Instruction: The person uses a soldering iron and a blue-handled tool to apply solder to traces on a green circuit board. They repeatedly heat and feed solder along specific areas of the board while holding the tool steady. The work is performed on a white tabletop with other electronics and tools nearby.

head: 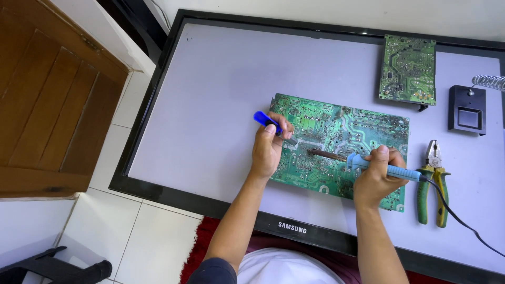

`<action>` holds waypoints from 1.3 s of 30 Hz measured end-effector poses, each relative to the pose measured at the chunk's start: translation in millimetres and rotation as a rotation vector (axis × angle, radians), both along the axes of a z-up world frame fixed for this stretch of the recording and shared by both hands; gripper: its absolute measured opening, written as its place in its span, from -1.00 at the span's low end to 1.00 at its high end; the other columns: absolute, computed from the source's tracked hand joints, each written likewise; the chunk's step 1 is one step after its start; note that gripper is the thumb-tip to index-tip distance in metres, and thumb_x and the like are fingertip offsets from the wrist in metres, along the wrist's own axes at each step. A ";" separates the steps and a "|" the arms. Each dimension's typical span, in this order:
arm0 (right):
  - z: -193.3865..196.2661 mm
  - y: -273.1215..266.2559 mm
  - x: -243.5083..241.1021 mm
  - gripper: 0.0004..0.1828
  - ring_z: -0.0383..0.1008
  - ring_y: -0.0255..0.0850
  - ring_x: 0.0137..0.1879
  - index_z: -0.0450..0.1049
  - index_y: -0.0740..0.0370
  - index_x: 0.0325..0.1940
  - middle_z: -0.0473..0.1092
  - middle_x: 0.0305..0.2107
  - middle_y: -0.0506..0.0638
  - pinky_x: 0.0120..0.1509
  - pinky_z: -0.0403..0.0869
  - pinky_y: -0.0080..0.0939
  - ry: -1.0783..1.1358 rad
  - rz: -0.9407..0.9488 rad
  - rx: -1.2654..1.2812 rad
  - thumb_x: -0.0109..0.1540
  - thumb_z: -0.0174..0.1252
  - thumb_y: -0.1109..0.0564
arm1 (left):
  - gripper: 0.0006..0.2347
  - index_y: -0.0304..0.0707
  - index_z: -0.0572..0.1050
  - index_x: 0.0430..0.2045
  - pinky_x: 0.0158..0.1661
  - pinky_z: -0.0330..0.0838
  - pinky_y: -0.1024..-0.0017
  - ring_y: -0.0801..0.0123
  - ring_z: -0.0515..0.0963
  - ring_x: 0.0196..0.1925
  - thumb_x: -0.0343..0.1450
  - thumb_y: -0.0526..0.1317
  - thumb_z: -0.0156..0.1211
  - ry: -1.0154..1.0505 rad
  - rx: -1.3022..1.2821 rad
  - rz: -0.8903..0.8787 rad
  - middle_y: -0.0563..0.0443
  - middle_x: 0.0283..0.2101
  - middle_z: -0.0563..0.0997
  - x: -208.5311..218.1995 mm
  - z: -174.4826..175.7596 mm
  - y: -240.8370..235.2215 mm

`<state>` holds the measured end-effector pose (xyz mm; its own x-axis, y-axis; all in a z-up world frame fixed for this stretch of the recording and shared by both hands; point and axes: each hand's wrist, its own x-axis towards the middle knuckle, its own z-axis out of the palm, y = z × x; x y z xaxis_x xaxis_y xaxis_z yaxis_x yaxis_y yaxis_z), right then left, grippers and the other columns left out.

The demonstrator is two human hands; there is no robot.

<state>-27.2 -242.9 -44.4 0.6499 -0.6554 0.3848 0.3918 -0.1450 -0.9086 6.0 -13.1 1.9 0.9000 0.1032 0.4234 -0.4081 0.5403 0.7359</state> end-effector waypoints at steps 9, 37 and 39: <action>-4.7 -2.4 4.6 -0.57 0.08 -0.37 -0.70 0.38 0.24 -0.47 0.31 -0.64 0.04 -0.62 0.11 -0.36 0.031 -0.043 0.076 0.52 0.15 0.24 | -0.76 -0.29 0.39 -0.31 -0.12 0.40 0.42 0.40 0.36 -0.30 0.60 -0.10 -0.12 0.014 0.009 -0.037 0.03 -0.45 0.33 -2.8 -8.0 -18.2; 0.3 -5.2 12.4 -0.60 0.01 -0.38 -0.64 0.29 0.22 -0.54 0.20 -0.70 0.02 -0.62 -0.02 -0.34 0.029 -0.058 0.296 0.39 0.17 0.27 | -0.74 -0.31 0.41 -0.30 -0.13 0.40 0.41 0.38 0.39 -0.29 0.61 -0.10 -0.12 0.014 0.047 -0.042 0.01 -0.45 0.35 -4.3 -9.0 -31.3; -15.6 -24.1 14.8 -0.54 0.02 -0.37 -0.61 0.22 0.19 -0.56 0.19 -0.68 0.03 -0.57 -0.05 -0.35 -0.038 -0.051 0.293 0.41 0.18 0.30 | -0.75 -0.28 0.41 -0.30 -0.12 0.41 0.42 0.41 0.38 -0.29 0.62 -0.10 -0.13 0.018 0.065 -0.053 0.04 -0.44 0.35 -4.8 -8.9 -32.4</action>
